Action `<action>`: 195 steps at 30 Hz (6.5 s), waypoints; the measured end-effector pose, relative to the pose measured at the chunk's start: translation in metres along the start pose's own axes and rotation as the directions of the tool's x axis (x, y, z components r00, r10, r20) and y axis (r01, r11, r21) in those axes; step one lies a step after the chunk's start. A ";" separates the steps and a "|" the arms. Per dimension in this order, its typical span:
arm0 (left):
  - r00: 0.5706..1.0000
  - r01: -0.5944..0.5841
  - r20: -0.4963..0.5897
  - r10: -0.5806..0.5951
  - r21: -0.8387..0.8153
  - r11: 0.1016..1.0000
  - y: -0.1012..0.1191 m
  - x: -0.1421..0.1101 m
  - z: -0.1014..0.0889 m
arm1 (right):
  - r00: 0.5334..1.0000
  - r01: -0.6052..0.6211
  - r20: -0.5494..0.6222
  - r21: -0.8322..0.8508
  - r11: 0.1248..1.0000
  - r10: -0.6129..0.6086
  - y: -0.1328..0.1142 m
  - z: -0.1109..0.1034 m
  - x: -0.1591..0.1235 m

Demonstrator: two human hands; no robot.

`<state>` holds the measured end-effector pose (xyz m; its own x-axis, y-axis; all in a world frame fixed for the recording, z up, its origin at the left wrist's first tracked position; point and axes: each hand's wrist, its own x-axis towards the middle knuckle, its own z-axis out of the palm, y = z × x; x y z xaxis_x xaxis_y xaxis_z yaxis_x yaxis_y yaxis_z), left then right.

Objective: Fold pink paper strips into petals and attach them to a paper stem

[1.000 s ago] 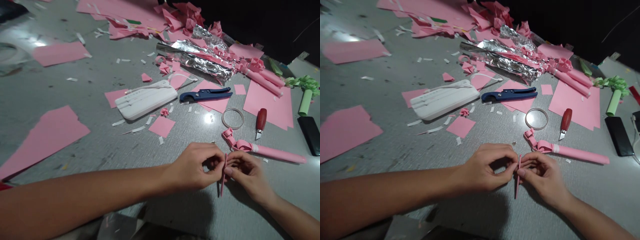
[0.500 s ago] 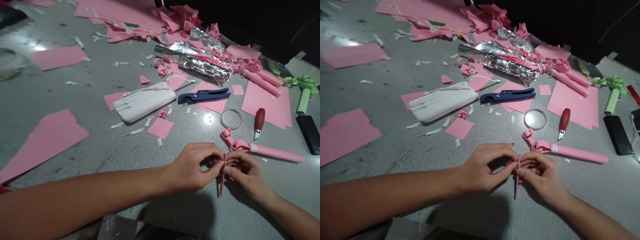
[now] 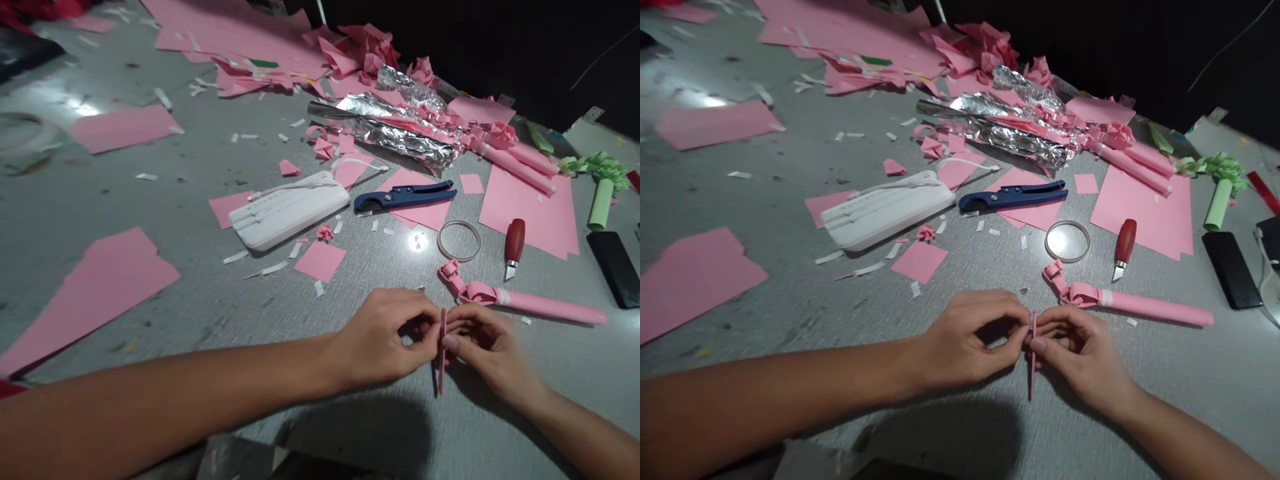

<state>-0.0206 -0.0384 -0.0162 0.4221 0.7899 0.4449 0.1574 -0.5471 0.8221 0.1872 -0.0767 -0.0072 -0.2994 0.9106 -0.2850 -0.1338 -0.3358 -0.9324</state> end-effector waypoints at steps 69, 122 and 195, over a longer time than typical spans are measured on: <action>0.982 -0.186 0.085 0.169 0.288 0.939 -0.001 0.015 -0.007 | 0.985 0.151 -0.110 0.177 0.973 -0.133 0.028 0.000 0.012; 0.858 -0.511 0.218 0.465 0.276 0.814 -0.018 0.065 0.015 | 0.909 0.266 -0.358 0.100 0.959 -0.215 0.011 -0.018 0.018; 0.889 -0.434 0.280 0.362 0.270 0.859 -0.017 0.068 0.010 | 0.904 0.276 -0.361 0.083 0.958 -0.229 0.013 -0.014 0.018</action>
<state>0.0144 0.0222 -0.0034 0.6819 0.4271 0.5937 0.1926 -0.8880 0.4176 0.1929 -0.0617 -0.0274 0.1010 0.9871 -0.1242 -0.2896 -0.0903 -0.9529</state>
